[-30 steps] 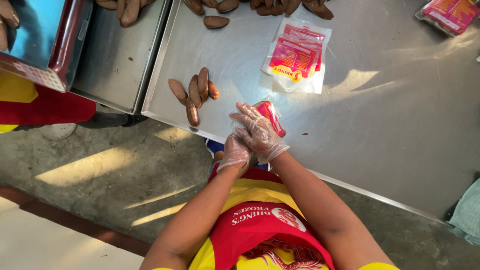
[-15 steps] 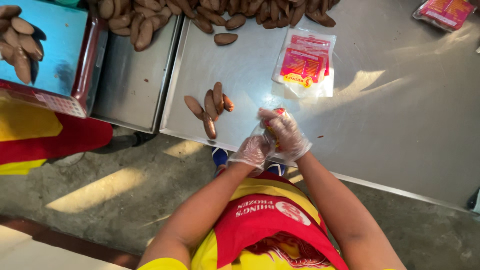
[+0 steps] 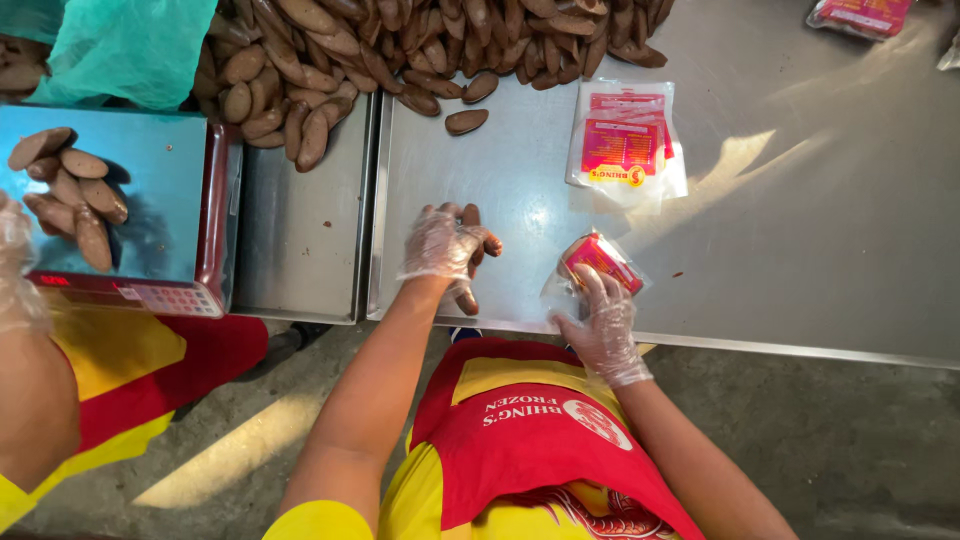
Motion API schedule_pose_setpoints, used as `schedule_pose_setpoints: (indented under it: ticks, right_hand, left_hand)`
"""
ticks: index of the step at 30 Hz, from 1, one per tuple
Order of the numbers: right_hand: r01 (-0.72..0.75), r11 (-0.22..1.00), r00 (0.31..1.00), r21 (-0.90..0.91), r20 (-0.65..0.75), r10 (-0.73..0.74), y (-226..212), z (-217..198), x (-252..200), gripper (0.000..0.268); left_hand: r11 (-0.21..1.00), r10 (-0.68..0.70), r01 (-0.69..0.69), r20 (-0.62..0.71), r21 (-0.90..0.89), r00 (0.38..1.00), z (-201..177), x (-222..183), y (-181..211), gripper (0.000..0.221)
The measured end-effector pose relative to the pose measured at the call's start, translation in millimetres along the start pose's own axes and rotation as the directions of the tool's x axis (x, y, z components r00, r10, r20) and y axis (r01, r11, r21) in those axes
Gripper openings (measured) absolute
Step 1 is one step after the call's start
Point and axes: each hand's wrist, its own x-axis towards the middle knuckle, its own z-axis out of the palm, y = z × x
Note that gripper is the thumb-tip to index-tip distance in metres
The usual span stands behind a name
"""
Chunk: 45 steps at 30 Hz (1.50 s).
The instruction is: The person weighs a portion of brown, elongated food items on a digital scale, then places them into a clear plastic bag. They seal the bag and set it aside on a metal table alongside other packaged units.
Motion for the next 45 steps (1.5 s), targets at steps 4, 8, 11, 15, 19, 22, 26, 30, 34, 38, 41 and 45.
schedule_pose_setpoints:
  ticks: [4,8,11,15,19,22,26,30,34,38,41,45]
  right_hand:
    - [-0.203,0.969,0.978,-0.141,-0.071,0.194,10.5,18.0,-17.8,0.073]
    - [-0.18,0.982,0.976,-0.06,-0.132,0.171,22.0,18.4,-20.4,0.052]
    - [-0.135,0.989,0.972,0.063,-0.185,0.145,21.7,15.5,-18.8,0.04]
    - [-0.117,0.983,0.979,0.145,-0.151,0.139,23.3,8.0,-17.2,0.04]
    - [-0.118,0.979,0.982,0.168,-0.127,0.14,26.2,4.2,-15.7,0.039]
    - [-0.112,0.979,0.987,0.17,-0.099,0.13,26.8,1.5,-17.5,0.041]
    - [-0.132,0.967,0.986,0.216,-0.07,0.15,28.7,0.3,-17.4,0.041]
    - [-0.138,0.966,0.986,0.217,-0.066,0.155,28.8,2.7,-18.9,0.042]
    - [-0.144,0.966,0.984,0.217,-0.069,0.162,29.8,6.3,-20.4,0.044]
    - [-0.079,0.981,0.985,0.18,-0.139,0.105,31.3,10.1,-21.8,0.046]
    - [-0.05,0.992,0.981,0.116,-0.181,0.07,31.3,11.7,-24.5,0.043]
    - [-0.105,0.985,0.984,0.135,-0.133,0.123,32.8,9.5,-23.8,0.033]
  left_hand:
    - [0.651,0.341,-0.451,0.296,0.61,0.892,-5.9,16.3,15.6,0.04]
    - [0.932,0.113,-0.066,0.113,-0.356,0.987,4.7,15.2,-7.1,0.026]
    - [0.681,0.178,-0.126,-0.004,-0.722,0.984,17.2,22.2,-32.4,0.022]
    - [0.568,0.245,-0.049,0.112,-0.821,0.963,41.1,24.6,-41.6,0.037]
    - [0.525,0.579,-0.304,0.072,-0.795,0.812,51.7,24.9,-54.0,0.021]
    - [0.588,0.679,-0.485,0.07,-0.647,0.731,45.7,26.5,-53.6,0.014]
    - [0.913,0.191,-0.145,0.086,-0.382,0.978,-4.3,-2.6,-33.3,0.036]
    - [0.983,0.027,-0.043,0.092,0.176,0.995,-15.9,-22.9,-4.2,0.063]
    - [0.909,0.282,-0.244,-0.069,0.338,0.957,38.0,-15.6,-18.4,0.053]
    - [0.68,0.434,-0.321,-0.009,0.66,0.901,72.4,24.3,-64.0,0.043]
    - [0.89,0.41,-0.334,-0.226,0.309,0.884,65.1,47.8,-91.7,0.025]
    - [0.899,0.272,-0.223,0.079,-0.378,0.959,41.7,3.8,-90.1,0.028]
